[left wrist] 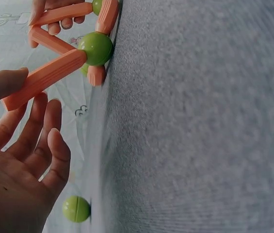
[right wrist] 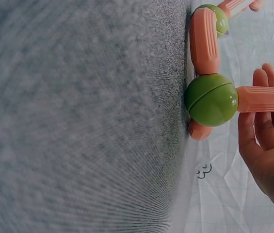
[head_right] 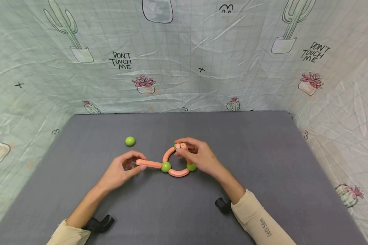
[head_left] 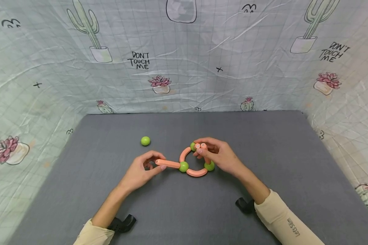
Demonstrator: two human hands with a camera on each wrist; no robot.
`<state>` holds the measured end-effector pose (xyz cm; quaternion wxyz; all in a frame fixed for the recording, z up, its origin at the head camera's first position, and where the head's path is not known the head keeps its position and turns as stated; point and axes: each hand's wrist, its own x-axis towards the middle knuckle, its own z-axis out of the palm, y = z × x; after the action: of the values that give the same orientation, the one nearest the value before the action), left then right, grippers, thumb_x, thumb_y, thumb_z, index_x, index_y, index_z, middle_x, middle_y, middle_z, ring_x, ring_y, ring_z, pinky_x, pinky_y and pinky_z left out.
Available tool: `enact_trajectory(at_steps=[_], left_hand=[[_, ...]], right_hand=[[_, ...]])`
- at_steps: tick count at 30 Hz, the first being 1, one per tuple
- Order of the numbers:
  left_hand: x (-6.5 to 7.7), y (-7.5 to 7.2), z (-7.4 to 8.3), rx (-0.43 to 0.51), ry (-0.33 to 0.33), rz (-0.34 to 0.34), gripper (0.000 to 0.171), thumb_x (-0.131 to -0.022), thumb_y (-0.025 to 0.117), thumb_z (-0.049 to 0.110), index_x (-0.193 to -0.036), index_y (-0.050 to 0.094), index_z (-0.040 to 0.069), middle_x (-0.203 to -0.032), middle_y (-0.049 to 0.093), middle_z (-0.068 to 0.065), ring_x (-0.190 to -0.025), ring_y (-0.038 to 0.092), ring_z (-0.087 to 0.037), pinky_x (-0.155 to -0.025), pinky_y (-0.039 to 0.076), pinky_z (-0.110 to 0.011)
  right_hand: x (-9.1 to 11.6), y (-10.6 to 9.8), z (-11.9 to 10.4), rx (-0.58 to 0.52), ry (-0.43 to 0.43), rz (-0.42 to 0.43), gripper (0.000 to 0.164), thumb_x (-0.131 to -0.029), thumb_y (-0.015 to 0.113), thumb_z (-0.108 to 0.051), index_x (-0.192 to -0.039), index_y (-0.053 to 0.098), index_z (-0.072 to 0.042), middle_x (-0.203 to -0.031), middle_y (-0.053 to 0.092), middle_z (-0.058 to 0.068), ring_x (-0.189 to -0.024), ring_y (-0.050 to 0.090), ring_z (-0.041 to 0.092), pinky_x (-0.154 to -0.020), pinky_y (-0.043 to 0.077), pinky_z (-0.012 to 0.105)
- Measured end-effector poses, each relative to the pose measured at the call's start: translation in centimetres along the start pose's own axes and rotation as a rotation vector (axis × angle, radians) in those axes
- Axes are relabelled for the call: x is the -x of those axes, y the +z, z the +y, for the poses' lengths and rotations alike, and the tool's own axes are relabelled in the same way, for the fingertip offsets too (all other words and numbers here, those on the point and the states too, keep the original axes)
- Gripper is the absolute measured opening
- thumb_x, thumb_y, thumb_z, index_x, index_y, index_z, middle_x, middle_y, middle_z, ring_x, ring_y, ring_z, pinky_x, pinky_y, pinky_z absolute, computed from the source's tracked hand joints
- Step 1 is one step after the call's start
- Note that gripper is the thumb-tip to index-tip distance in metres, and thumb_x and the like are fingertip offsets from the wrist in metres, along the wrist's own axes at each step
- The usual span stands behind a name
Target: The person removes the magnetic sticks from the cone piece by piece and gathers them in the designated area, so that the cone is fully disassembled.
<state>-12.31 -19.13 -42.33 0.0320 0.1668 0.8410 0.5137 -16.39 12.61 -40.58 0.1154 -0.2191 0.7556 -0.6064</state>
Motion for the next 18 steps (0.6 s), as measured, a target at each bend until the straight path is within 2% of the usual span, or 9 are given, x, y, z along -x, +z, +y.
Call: enact_trajectory(at_steps=[4, 10, 18], left_hand=[[0.1, -0.2, -0.3, 0.016, -0.009, -0.007, 0.019, -0.096, 0.077, 0.023, -0.115, 0.071, 0.022, -0.109, 0.071, -0.001, -0.080, 0.057, -0.015, -0.063, 0.047, -0.027], [0.2, -0.4, -0.7, -0.005, -0.018, -0.028, 0.019, -0.097, 0.076, 0.022, -0.115, 0.072, 0.020, -0.110, 0.072, -0.003, -0.084, 0.058, -0.010, -0.066, 0.048, -0.026], [-0.1, -0.4, -1.4, -0.057, -0.094, -0.061, 0.021, -0.094, 0.079, 0.020, -0.115, 0.074, 0.019, -0.106, 0.073, -0.003, -0.081, 0.057, -0.009, -0.065, 0.046, -0.024]], right_hand=[[0.0, 0.0, 0.0, -0.008, 0.002, 0.007, 0.038, -0.103, 0.067, -0.020, -0.138, 0.063, -0.004, -0.116, 0.077, 0.015, -0.103, 0.076, 0.027, -0.087, 0.062, 0.048], [0.0, 0.0, 0.1, -0.006, 0.002, 0.003, 0.038, -0.103, 0.067, -0.020, -0.138, 0.063, -0.004, -0.117, 0.077, 0.015, -0.106, 0.076, 0.033, -0.087, 0.062, 0.047], [-0.1, -0.2, 0.1, -0.014, -0.001, 0.001, 0.039, -0.103, 0.067, -0.017, -0.139, 0.062, -0.003, -0.116, 0.077, 0.016, -0.102, 0.076, 0.024, -0.086, 0.062, 0.048]])
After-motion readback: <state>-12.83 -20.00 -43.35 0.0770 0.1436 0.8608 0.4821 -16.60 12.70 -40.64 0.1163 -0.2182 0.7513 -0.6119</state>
